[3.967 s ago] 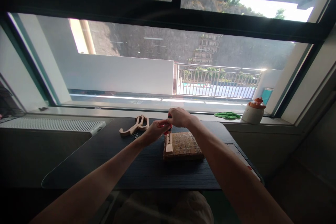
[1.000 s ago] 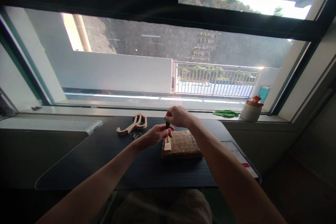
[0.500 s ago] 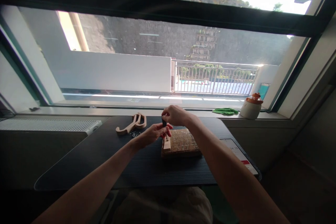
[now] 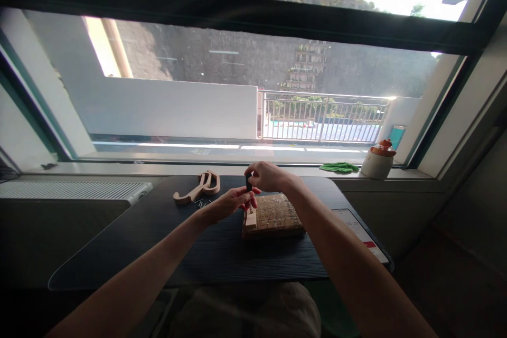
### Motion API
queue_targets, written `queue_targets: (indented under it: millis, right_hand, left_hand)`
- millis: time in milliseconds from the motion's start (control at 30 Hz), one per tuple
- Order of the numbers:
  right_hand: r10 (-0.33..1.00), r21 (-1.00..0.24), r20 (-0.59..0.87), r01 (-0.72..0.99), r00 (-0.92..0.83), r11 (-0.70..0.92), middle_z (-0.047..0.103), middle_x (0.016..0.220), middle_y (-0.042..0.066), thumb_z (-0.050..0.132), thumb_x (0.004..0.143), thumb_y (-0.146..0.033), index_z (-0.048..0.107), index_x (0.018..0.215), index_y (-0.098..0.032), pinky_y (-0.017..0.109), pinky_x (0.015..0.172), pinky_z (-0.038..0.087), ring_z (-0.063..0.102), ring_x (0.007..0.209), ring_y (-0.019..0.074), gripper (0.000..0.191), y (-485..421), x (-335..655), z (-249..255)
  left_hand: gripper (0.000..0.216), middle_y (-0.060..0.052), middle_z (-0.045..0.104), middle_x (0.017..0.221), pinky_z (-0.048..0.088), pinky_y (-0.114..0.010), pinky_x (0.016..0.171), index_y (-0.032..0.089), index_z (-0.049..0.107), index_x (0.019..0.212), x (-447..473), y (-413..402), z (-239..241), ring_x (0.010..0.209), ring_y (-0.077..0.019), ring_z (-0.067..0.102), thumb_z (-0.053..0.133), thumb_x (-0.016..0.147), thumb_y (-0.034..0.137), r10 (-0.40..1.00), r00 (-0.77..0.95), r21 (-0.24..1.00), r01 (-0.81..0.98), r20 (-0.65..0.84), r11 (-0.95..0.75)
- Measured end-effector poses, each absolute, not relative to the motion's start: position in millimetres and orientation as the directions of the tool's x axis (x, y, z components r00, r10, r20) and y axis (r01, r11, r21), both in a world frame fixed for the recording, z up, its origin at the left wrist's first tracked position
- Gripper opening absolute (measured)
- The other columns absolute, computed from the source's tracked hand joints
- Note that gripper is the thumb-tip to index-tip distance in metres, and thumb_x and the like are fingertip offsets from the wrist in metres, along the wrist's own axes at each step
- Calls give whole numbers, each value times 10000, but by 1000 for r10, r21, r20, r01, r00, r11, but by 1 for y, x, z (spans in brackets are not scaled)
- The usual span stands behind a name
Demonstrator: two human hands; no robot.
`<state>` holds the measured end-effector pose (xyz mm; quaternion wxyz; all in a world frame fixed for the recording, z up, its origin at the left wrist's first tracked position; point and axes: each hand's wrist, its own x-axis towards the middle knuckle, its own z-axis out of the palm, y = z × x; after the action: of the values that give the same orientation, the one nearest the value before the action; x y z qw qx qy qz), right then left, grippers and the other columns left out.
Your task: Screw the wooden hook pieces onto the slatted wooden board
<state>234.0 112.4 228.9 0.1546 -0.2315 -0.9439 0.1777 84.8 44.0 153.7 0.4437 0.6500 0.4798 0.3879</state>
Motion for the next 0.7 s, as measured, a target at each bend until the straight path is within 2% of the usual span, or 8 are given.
queue_targets:
  millis: [200, 300, 433, 700]
  right_hand:
    - [548, -316, 287, 462, -786, 829, 615, 700, 24, 506, 775, -325, 629, 891, -129, 205, 517, 328, 488, 572, 89, 259, 114, 233, 223]
    - [563, -277, 300, 494, -770, 824, 621, 704, 27, 546, 739, -376, 628, 895, -133, 209, 509, 328, 497, 574, 99, 300, 115, 234, 223]
    - [525, -345, 260, 430, -810, 834, 646, 750, 25, 497, 775, -277, 615, 1025, -144, 197, 546, 359, 528, 601, 95, 307, 112, 236, 227]
    - [583, -245, 290, 530, -759, 812, 667, 777, 40, 457, 800, -230, 672, 887, -169, 207, 591, 351, 555, 656, 118, 240, 92, 233, 229]
  left_hand:
    - [248, -53, 590, 771, 384, -266, 643, 103, 570, 911, 90, 43, 158, 668, -115, 497, 485, 802, 308, 966, 168, 930, 280, 196, -237]
    - [243, -68, 601, 784, 385, -275, 640, 98, 572, 883, 90, 43, 159, 673, -123, 502, 457, 815, 300, 956, 208, 907, 326, 207, -267]
    - [273, -88, 619, 812, 390, -284, 650, 93, 576, 914, 88, 42, 162, 699, -138, 523, 424, 828, 303, 947, 251, 874, 392, 199, -288]
    - [259, -85, 628, 811, 404, -280, 643, 101, 576, 877, 91, 39, 164, 698, -143, 539, 423, 812, 299, 955, 220, 853, 441, 197, -278]
